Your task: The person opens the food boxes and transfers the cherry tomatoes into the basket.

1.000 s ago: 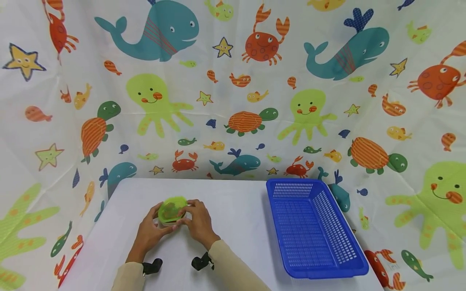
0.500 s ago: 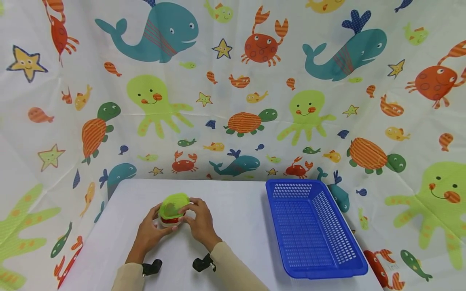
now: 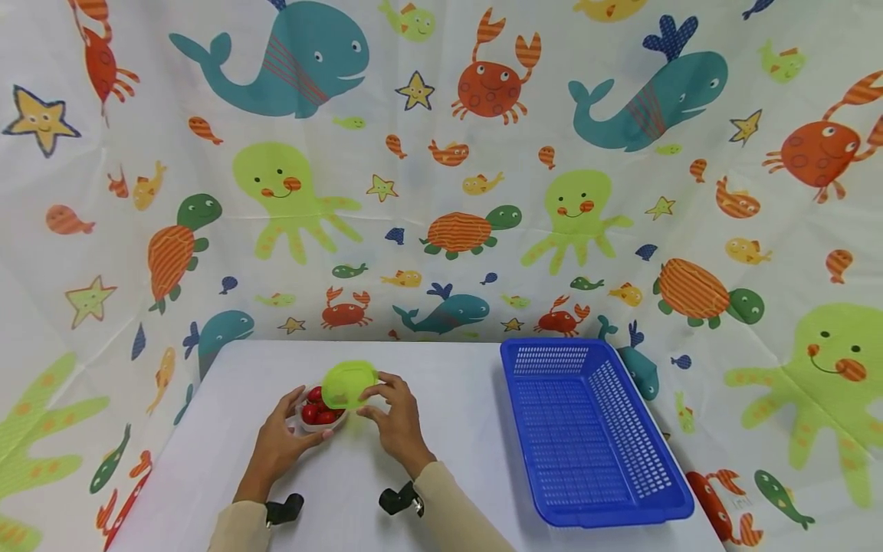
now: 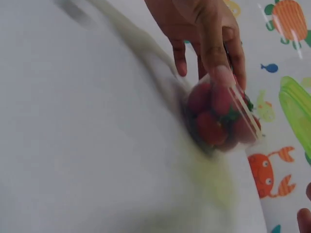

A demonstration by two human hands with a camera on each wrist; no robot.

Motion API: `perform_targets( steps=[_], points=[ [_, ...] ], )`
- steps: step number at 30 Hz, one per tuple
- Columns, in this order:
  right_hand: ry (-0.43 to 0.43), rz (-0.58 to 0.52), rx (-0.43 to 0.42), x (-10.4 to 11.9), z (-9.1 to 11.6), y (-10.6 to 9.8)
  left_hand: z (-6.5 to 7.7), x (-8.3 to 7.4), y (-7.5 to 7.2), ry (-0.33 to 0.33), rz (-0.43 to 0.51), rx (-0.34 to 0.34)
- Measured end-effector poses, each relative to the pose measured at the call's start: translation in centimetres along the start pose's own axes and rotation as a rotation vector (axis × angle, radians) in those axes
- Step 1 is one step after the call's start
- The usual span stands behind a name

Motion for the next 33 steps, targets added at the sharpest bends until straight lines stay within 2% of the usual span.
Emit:
perform_targets(
  steps=[3,9,22,33],
  points=[
    [-0.013,0.006,-0.010,-0.5,0.2,-1.0,-0.1,0.0,0.0,0.001,0.001,0.002],
    [0.017,0.007,-0.027,-2.1,0.6,-2.5,-0.1,0.0,-0.1,0.005,0.001,0.008],
    [0.025,0.070,-0.044,-5.0,1.9,-4.3,-0.4,-0.1,-0.1,0.018,-0.005,0.001],
    [0.003,0.170,-0.035,-5.3,2.4,-5.5,-0.5,-0.2,-0.2,0.028,-0.014,0.009]
  ],
)
Point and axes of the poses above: each hand's wrist, its own z-axis away from the middle knuckle, its own y-axis out of the palm, x = y × z, the point moved 10 cm from there along -z, towards the middle knuckle, and after that the axes turned 12 degrees about -z, right-handed, at the moved point
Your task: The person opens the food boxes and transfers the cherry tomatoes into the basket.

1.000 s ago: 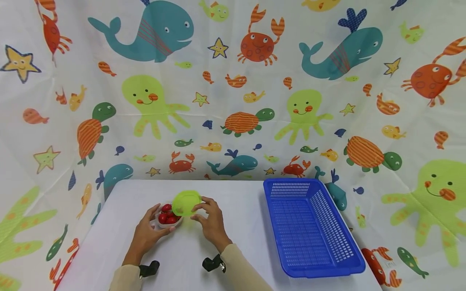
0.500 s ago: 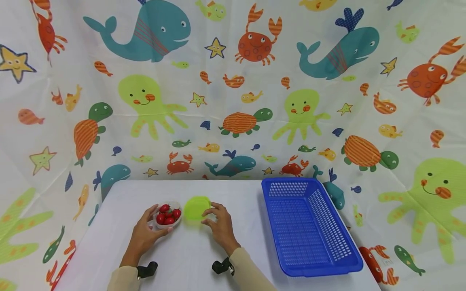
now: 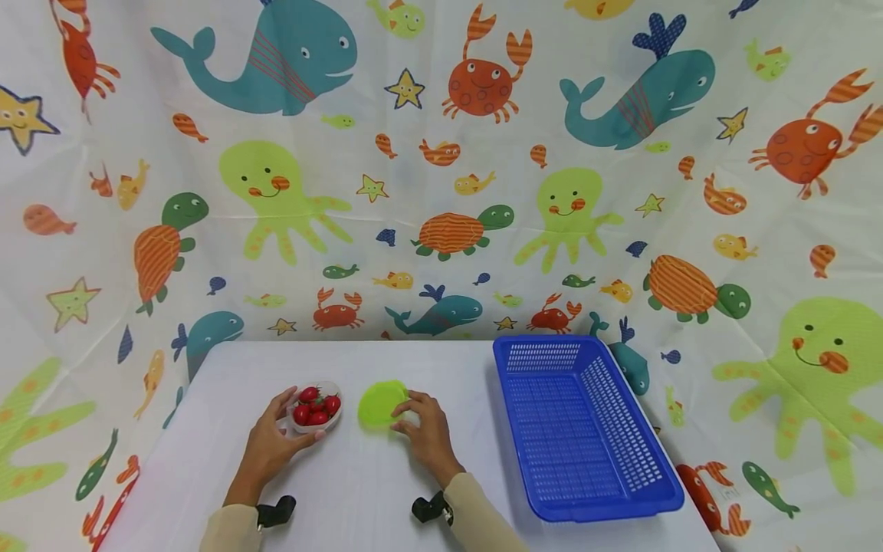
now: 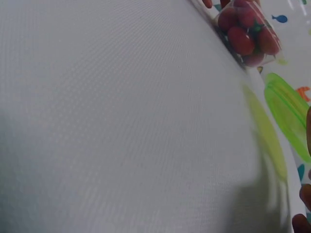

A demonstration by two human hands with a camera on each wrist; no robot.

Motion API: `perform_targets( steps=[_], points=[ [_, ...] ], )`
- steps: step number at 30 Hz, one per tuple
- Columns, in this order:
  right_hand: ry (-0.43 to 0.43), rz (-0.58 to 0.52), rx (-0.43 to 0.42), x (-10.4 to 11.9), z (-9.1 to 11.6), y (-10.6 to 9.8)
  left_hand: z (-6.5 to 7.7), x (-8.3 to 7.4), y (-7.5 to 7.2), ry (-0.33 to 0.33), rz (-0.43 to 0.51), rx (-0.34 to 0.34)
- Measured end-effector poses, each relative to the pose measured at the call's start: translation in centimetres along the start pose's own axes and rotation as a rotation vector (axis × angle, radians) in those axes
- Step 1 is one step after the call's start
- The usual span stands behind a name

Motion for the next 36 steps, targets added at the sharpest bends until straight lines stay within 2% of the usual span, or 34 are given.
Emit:
perform_targets(
  steps=[6,17,25,36],
  points=[
    [0.044,0.026,0.027,-0.8,0.2,0.3,0.0,0.1,-0.1,-0.004,0.000,0.001],
    [0.013,0.120,-0.002,-1.0,0.6,-0.2,0.2,0.1,-0.2,-0.011,0.015,0.004],
    [0.033,0.152,-0.014,-1.3,0.9,-0.1,0.1,0.3,0.0,-0.007,0.020,0.009],
    [0.010,0.190,-0.019,-1.5,1.4,-0.2,0.0,0.2,0.2,-0.019,0.015,0.021]
  ],
)
Point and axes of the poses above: each hand's wrist, its own z-axis away from the middle knuckle, its own y-axis out of the palm, x = y × z, the point moved 10 cm from there along -z, towards the middle knuckle, and after that the axes turned 12 degrees about -z, right-handed, at the moved point
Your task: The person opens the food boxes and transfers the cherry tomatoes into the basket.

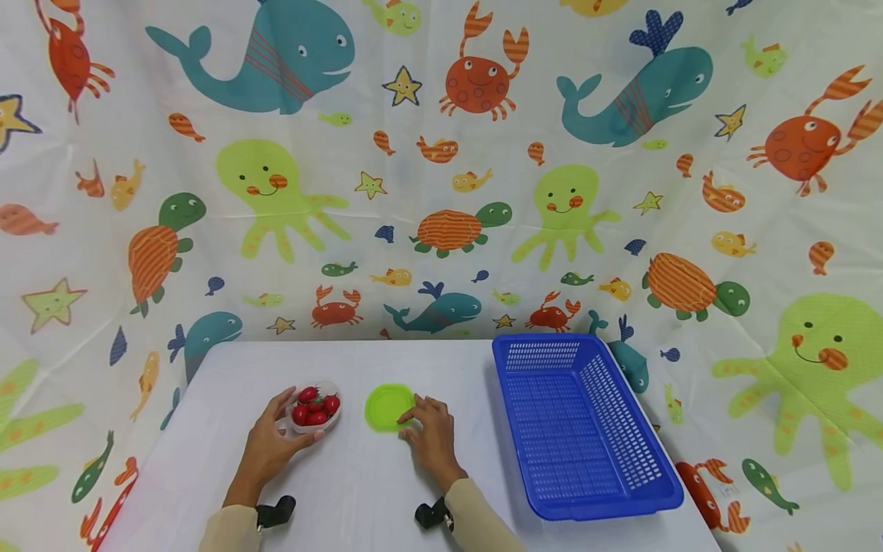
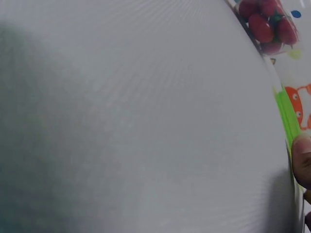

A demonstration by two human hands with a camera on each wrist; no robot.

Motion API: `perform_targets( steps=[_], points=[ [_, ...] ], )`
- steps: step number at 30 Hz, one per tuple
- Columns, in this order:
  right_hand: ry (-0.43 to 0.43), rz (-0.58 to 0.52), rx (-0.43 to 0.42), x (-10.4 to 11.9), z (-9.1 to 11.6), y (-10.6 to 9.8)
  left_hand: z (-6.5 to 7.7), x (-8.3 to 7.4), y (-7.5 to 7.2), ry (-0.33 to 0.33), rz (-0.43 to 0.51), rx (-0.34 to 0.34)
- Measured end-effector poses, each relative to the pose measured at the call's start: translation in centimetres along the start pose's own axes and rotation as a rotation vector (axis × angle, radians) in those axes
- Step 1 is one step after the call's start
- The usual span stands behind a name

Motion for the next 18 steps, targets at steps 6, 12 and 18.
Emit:
perform_targets(
  steps=[6,12,18],
  points=[
    [0.033,-0.021,0.000,0.0,-0.1,-0.3,-0.1,0.0,0.1,0.014,-0.001,-0.011],
    [-0.028,-0.036,-0.069,1.3,-0.7,-0.9,-0.2,-0.1,0.1,0.023,0.000,-0.027],
    [-0.081,-0.126,-0.093,3.8,-1.4,-0.7,0.0,-0.1,0.1,0.015,0.014,-0.022]
  ],
)
Point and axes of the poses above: each hand's wrist, its own z-axis away from the middle knuckle, its own y-axis out of the palm, x = y × z, the point moved 10 cm from there along -z, towards the middle knuckle, and after that the axes turned 12 degrees about -z, right-handed, at the moved point
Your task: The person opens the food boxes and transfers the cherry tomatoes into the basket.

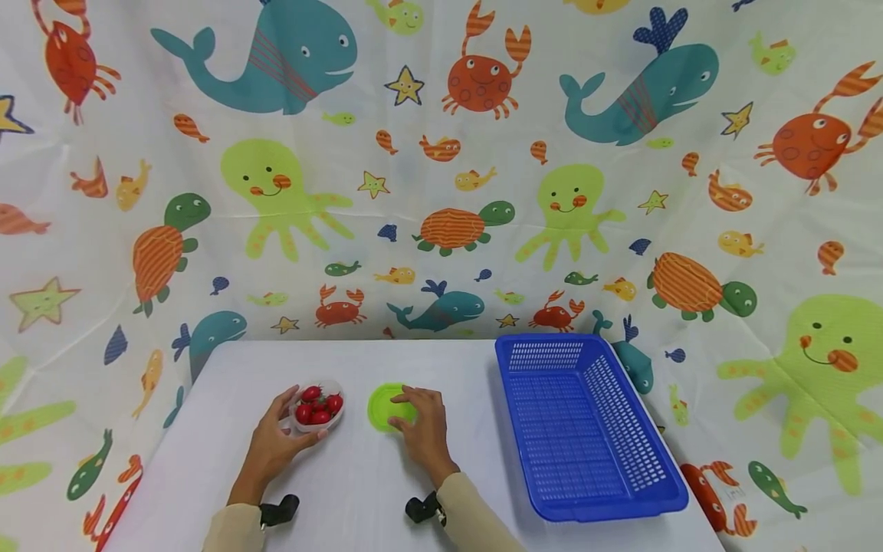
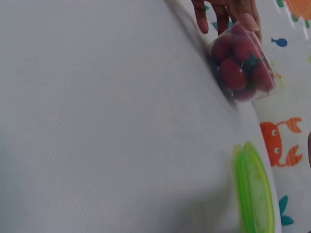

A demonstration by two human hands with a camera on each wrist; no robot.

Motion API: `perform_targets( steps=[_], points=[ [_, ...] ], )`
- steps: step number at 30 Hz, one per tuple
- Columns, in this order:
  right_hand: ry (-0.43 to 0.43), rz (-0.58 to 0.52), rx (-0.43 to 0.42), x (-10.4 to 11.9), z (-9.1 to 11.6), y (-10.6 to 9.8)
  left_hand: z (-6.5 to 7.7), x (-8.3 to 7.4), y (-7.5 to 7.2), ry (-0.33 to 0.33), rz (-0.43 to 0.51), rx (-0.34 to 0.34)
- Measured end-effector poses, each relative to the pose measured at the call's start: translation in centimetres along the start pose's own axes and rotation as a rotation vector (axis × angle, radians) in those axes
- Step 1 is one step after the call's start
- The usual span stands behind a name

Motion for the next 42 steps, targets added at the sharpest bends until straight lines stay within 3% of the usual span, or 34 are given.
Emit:
perform_targets(
  steps=[14,20,33,42],
  points=[
    [0.045,-0.083,0.106,3.4,-2.3,4.0,-0.2,0.2,0.2,-0.011,0.039,-0.009],
    [-0.001,-0.127,0.163,5.2,-2.9,5.8,0.0,0.0,-0.1,0.011,0.043,-0.046],
    [0.012,-0.074,0.211,6.7,-3.8,9.1,0.1,0.4,0.3,-0.043,0.041,-0.032],
    [0.070,-0.005,0.212,6.2,-4.3,10.4,0.2,0.3,0.1,-0.032,0.053,-0.027]
  ],
)
Point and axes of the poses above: each hand's wrist, its own z-axis away from the middle knuckle, its own y-axis out of the palm, x = y × z, the point moved 10 cm from there along -z, towards the middle knuckle, and after that the axes turned 12 degrees about -z, right-handed, at the moved point
